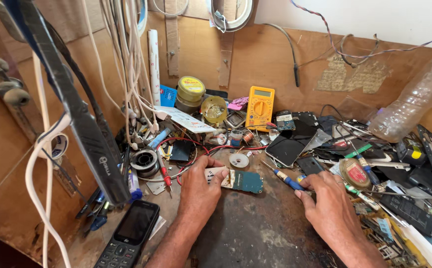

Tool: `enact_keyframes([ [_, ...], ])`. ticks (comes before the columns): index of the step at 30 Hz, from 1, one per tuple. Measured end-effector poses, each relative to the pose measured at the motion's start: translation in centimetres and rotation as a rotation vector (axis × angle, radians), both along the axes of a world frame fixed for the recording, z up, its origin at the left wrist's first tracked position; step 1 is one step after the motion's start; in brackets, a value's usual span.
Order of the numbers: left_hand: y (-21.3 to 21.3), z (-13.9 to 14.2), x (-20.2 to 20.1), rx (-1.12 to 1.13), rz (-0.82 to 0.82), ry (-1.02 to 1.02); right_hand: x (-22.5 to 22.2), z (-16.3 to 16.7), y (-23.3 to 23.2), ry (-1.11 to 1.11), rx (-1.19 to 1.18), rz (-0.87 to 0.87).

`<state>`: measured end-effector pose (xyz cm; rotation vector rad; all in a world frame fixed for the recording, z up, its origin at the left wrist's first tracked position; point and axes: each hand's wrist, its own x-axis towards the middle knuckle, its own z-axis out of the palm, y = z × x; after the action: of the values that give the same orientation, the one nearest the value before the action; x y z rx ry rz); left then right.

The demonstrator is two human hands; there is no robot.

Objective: The person holds a small green circuit board on a cluttered workbench and solders components onto it using a soldering iron, repositioning and turning the board between solder points while flux and other phone parts sit nearby.

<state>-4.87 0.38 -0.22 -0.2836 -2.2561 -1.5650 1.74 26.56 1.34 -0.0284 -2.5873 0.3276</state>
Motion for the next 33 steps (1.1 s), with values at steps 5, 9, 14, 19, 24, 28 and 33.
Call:
enact_keyframes([
  [5, -0.1, -0.1, 0.1, 0.032, -0.019, 0.020, 0.0, 0.0, -0.8, 0.041, 0.007, 0.024],
  [9, -0.1, -0.3, 0.1, 0.024, -0.005, 0.029, 0.1, 0.1, -2.1, -0.033, -0.022, 0.062],
  [14, -0.2, -0.1, 0.1, 0.048, -0.015, -0.040, -1.2, 0.4, -4.4, -0.008, -0.049, 0.214],
  [19, -0.3, -0.3, 0.1, 0.052, 0.007, 0.051, -2.7, 0.2, -5.6, 0.033, -0.078, 0.312],
  [24, -0.3, -0.3, 0.1, 0.064, 0.011, 0.022, -3.0, -0.6, -5.3, 0.101, -0.199, 0.381],
  [28, -0.4, -0.1, 0.4, 0.068, 0.046, 0.083, -2.6, -0.7, -5.2, 0.038, -0.367, 0.262],
  [33, -0.5, 0.3, 0.7, 0.119, 0.035, 0.007, -2.1, -0.4, -5.7, 0.101, -0.319, 0.345],
])
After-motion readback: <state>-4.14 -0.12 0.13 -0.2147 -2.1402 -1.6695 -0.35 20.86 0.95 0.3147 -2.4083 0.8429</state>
